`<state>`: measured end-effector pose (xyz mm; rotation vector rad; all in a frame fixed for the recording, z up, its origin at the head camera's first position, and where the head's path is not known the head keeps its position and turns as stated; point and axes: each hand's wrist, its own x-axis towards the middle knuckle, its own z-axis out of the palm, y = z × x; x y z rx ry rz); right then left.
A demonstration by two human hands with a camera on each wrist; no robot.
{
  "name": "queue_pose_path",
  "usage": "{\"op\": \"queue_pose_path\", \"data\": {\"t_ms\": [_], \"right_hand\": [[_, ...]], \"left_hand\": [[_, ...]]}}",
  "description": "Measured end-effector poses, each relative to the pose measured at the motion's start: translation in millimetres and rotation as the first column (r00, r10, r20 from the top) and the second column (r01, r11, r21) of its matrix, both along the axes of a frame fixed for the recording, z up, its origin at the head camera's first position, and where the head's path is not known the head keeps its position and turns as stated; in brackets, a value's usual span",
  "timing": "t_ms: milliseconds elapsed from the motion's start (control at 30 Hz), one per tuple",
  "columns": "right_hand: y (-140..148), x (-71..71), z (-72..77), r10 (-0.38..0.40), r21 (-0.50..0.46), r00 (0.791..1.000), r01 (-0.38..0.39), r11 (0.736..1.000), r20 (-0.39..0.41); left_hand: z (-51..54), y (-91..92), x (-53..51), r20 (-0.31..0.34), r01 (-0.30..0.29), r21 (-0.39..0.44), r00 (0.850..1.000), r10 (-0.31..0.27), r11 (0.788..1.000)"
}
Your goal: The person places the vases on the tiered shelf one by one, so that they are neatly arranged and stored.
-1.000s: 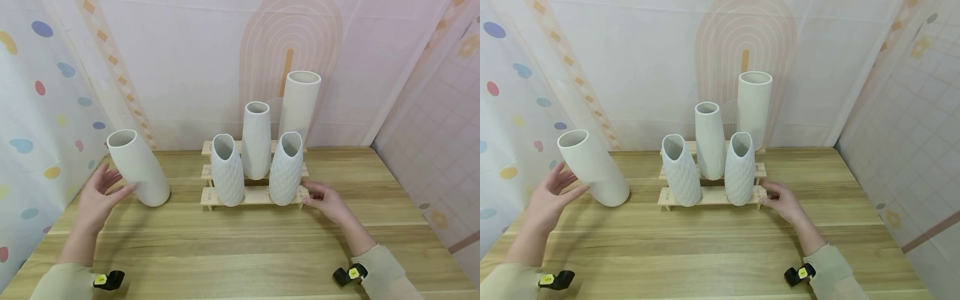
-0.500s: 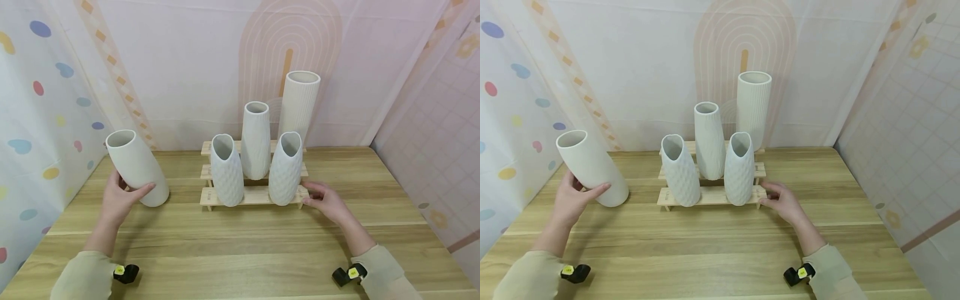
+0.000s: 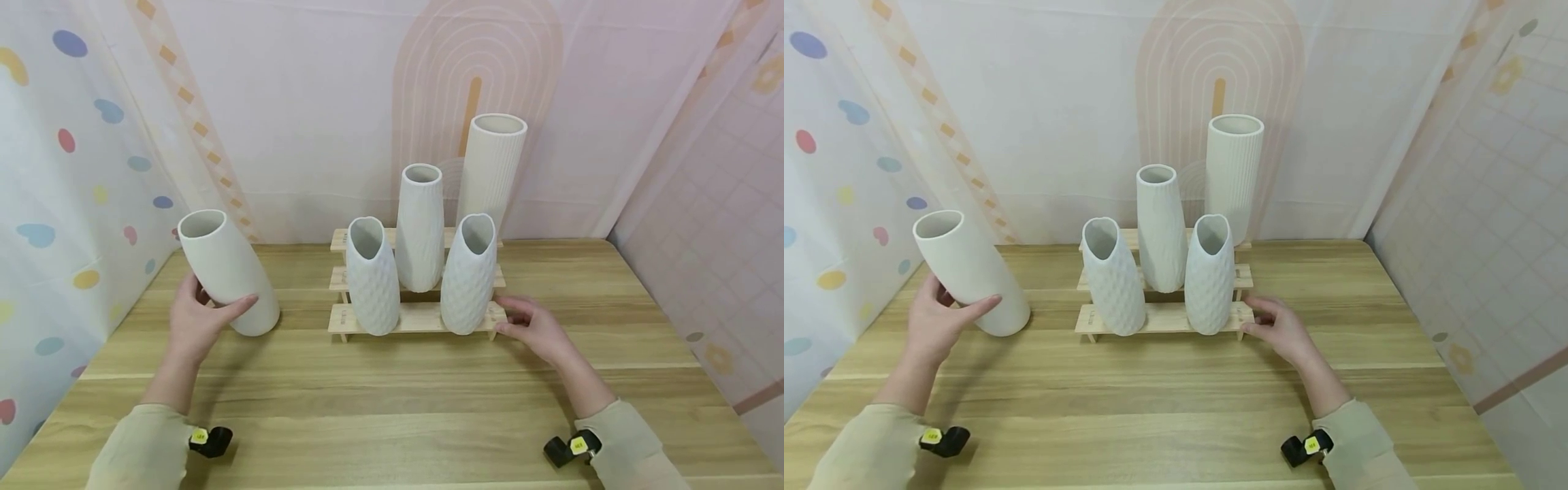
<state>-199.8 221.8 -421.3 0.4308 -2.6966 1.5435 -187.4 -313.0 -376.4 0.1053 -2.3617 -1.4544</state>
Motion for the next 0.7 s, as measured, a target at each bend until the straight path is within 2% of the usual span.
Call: {"op": "queue_pose_path", "data": {"t_ms": [133,233,333,433,567,700], "right_hand": [[0,0.5,1.0,-0.002,-0.003,1.000,0.002,1.000,0.004],[0,0.8,1.4,-0.007,-0.004,1.000,0.007,1.000,0.004],[-1,1.5,2.6,-0.007,-0.002,1.000,0.007,1.000,0.007],[-1,2.3,3.9,-0.003,0.000,1.000,0.003,1.000,0.010],[-1,3.2,5.0,-0.001,0.002,1.000,0.001,1.000,0.011],[-2,3.5,6.0,-0.001,0.011,1.000,0.001,1.000,0.011]], "left_hand": [[7.6,7.0,0.6,-0.009,-0.005,-0.012,1.000,0.005,1.000],[19.4,14.0,-0.9,-0.026,-0.003,-0.007,1.000,0.003,1.000],[36.3,22.6,-2.6,-0.072,0.021,0.025,0.997,-0.019,0.999],[57.4,33.5,-4.0,-0.117,0.047,0.053,0.992,-0.041,0.997],[84.7,50.6,-7.5,-0.137,0.069,0.074,0.989,-0.059,0.995],[101.4,67.9,-15.1,-0.165,0.124,0.146,0.981,-0.100,0.981]]}}
